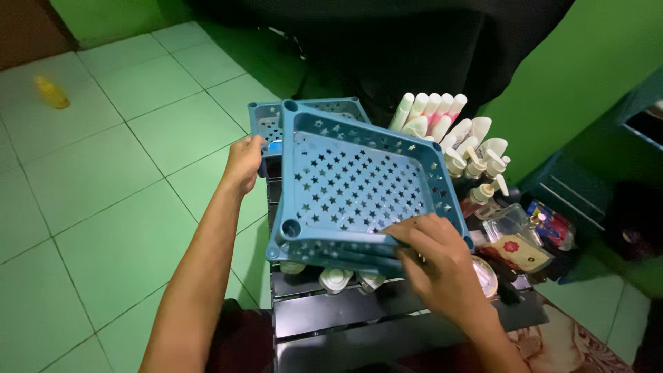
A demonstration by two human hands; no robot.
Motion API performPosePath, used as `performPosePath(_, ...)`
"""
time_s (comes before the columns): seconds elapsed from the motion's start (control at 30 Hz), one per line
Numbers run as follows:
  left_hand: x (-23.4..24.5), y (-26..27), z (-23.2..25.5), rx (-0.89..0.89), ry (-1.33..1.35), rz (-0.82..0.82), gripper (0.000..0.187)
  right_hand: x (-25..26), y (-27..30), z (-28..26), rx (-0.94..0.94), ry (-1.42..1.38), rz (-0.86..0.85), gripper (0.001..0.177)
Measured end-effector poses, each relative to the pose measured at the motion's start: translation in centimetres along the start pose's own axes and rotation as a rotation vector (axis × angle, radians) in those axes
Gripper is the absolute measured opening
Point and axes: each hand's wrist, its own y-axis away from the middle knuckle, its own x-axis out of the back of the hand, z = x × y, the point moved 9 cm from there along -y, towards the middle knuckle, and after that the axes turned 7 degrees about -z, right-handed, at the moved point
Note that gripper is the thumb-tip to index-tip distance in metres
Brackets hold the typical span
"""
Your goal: The person assembles a blue plastic storage rack by inserting cylindrical rods into the corner holes of perforated trays. They repeatedly insert and remove the rods to fit the trays together, eventually stacking the assembled units on a metal stand.
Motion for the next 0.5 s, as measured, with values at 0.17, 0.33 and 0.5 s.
performPosePath(0.17, -0.1, 0.2, 1.2, -0.021, 0.030, -0.022, 0.021, 1.8, -0.5, 0.0, 0.017, 0.012, 0.090, 0.029)
performPosePath(0.33, -1.2, 1.2, 1.8, -0.035, 0.003, -0.024, 0.020, 3.5, -0.5, 0.3, -0.049, -0.011, 0.153, 0.032)
performPosePath(0.5, -2.7, 1.3, 1.5, -0.035, 0.022, -0.081, 0.019, 4.8, -0.5, 0.2, -0.058, -0.010, 0.195, 0.029)
